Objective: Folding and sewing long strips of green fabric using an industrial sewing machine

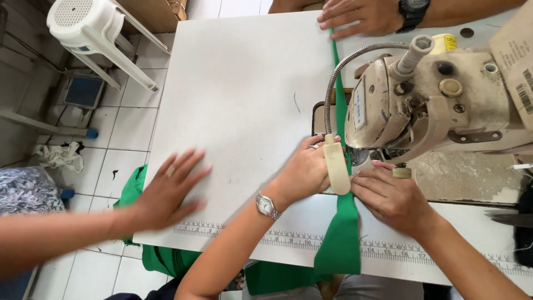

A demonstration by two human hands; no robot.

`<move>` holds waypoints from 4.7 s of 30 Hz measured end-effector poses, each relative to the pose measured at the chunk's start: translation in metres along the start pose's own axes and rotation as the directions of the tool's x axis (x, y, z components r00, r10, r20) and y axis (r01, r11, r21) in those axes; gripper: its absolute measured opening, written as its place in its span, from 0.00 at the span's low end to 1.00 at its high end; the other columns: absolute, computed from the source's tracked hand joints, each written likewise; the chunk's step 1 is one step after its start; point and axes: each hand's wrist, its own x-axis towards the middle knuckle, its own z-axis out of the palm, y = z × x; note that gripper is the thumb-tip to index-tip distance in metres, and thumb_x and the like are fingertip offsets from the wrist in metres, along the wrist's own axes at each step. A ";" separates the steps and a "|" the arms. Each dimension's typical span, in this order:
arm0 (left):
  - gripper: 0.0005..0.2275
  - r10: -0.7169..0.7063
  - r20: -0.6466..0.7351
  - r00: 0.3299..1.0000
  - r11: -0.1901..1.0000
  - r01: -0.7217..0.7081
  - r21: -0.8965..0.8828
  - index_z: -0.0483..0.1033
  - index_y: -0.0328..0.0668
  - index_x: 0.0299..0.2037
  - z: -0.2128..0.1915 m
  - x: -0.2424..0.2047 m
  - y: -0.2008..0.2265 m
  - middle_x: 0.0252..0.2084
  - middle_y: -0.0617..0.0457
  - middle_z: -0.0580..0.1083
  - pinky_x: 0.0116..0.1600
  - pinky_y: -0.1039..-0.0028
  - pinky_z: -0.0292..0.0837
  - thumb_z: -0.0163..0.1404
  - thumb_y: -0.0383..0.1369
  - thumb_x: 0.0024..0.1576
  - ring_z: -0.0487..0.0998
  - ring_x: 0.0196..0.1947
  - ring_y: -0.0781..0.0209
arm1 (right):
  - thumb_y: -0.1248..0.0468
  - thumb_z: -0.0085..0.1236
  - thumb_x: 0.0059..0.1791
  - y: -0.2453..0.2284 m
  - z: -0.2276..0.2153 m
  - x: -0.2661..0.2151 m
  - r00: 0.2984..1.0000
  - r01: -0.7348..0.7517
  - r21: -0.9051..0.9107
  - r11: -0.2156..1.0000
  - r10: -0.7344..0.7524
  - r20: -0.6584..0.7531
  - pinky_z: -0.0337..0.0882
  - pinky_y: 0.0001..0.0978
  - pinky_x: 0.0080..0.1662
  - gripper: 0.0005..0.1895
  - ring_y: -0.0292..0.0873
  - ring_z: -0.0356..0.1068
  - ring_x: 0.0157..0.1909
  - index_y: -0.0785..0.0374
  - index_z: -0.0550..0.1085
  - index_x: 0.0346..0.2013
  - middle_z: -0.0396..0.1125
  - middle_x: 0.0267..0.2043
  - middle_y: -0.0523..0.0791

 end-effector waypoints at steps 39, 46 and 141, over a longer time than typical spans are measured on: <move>0.25 -0.146 -0.026 0.989 0.942 0.147 0.301 0.67 0.60 0.67 -0.010 0.053 -0.017 0.67 0.68 0.71 0.60 0.60 0.67 0.47 0.46 0.57 0.69 0.68 0.65 | 0.72 0.56 0.50 0.011 -0.012 0.033 0.996 0.068 -0.277 0.958 -0.049 0.077 0.71 0.35 0.42 0.09 0.41 0.75 0.46 0.55 0.78 0.33 0.76 0.47 0.37; 0.30 -0.464 0.305 0.832 0.853 0.328 0.405 0.45 0.58 0.78 -0.025 0.080 -0.015 0.80 0.70 0.42 0.71 0.38 0.41 0.23 0.52 0.65 0.44 0.79 0.46 | 0.66 0.55 0.54 0.011 -0.005 0.013 0.990 0.043 -0.221 0.974 -0.011 0.144 0.71 0.38 0.58 0.06 0.48 0.73 0.53 0.65 0.76 0.44 0.73 0.43 0.45; 0.12 -0.882 -0.168 0.441 0.455 0.701 -0.549 0.84 0.46 0.40 -0.133 -0.173 0.218 0.35 0.55 0.70 0.26 0.79 0.72 0.52 0.20 0.51 0.72 0.23 0.67 | 0.66 0.47 0.56 -0.188 -0.021 0.034 0.985 -0.071 0.350 0.934 0.010 0.173 0.54 0.45 0.61 0.06 0.40 0.68 0.38 0.53 0.73 0.38 0.69 0.36 0.36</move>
